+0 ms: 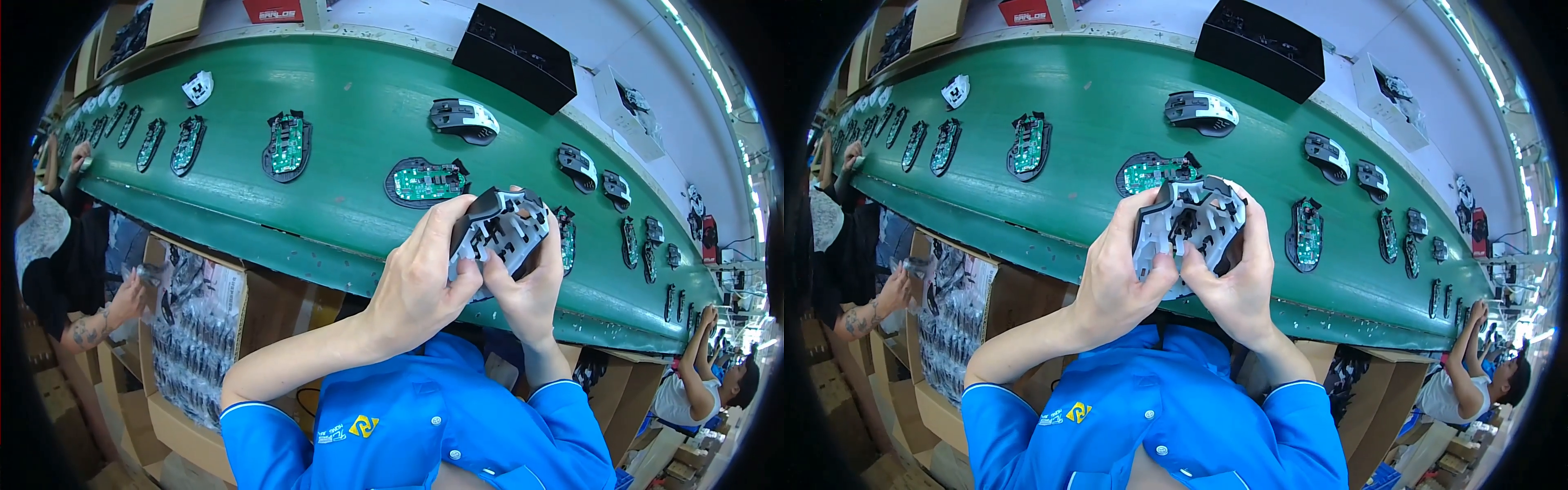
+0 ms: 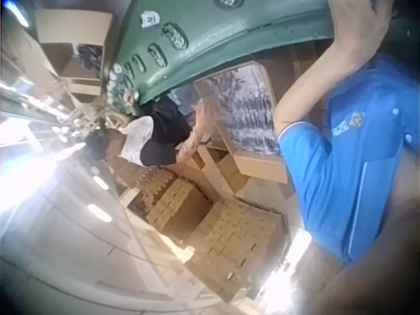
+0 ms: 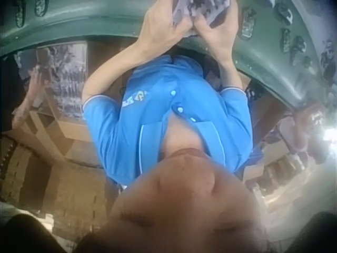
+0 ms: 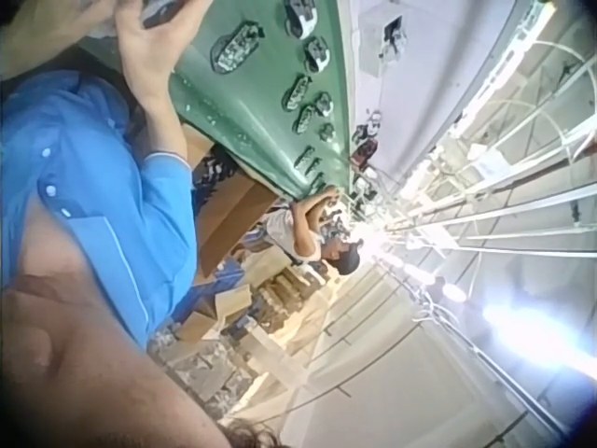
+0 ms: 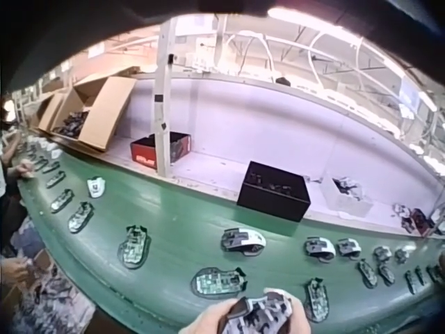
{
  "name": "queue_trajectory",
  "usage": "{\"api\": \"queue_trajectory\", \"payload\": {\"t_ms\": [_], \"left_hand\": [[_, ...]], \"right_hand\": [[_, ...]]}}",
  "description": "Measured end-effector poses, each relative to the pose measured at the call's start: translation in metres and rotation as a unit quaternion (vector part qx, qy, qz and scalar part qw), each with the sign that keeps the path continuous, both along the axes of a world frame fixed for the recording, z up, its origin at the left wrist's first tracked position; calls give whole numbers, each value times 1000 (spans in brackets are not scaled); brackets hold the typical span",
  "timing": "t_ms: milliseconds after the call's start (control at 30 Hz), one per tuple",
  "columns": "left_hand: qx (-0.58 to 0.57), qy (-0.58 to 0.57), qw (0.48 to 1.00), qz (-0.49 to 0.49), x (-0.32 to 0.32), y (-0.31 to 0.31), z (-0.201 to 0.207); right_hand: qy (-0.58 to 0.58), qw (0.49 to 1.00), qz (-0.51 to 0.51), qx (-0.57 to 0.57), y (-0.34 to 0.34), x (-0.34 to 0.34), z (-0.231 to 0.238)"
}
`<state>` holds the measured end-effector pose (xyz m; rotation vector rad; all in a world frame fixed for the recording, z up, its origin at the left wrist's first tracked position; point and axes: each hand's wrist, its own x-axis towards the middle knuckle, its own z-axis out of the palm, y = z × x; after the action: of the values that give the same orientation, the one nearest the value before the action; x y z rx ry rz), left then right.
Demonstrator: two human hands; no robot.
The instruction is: The person assembles computer mouse shells by taking small components from containers, fitting them into mouse casings by hand, and placing the assembled mouse shells onto a conveyor belt.
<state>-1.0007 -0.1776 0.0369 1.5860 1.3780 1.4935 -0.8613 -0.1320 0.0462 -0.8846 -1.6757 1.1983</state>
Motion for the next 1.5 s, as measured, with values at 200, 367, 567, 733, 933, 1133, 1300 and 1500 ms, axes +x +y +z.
{"api": "queue_trajectory", "payload": {"t_ms": [200,367,567,733,933,1133,1300,1500], "left_hand": [[27,47,998,24,-22,-6,2],[-139,-2,990,12,-106,-16,57],[-124,354,842,389,-265,20,8],[-290,410,712,491,-389,51,-35],[-493,409,629,440,-437,133,-54],[-470,375,634,487,-465,183,-59],[-313,261,856,318,-509,180,-163],[-167,-288,937,107,-391,215,-45]], "right_hand": [[-9,999,46,-5,7,-16,7],[-188,968,81,145,122,-59,27],[-441,654,-97,607,244,-179,-71],[-501,697,24,512,183,-195,-61],[-326,914,73,230,145,-87,61],[-149,760,-607,178,26,396,-5],[322,655,-675,-105,-286,621,-77],[-150,621,-594,-490,-288,493,-228]]}}
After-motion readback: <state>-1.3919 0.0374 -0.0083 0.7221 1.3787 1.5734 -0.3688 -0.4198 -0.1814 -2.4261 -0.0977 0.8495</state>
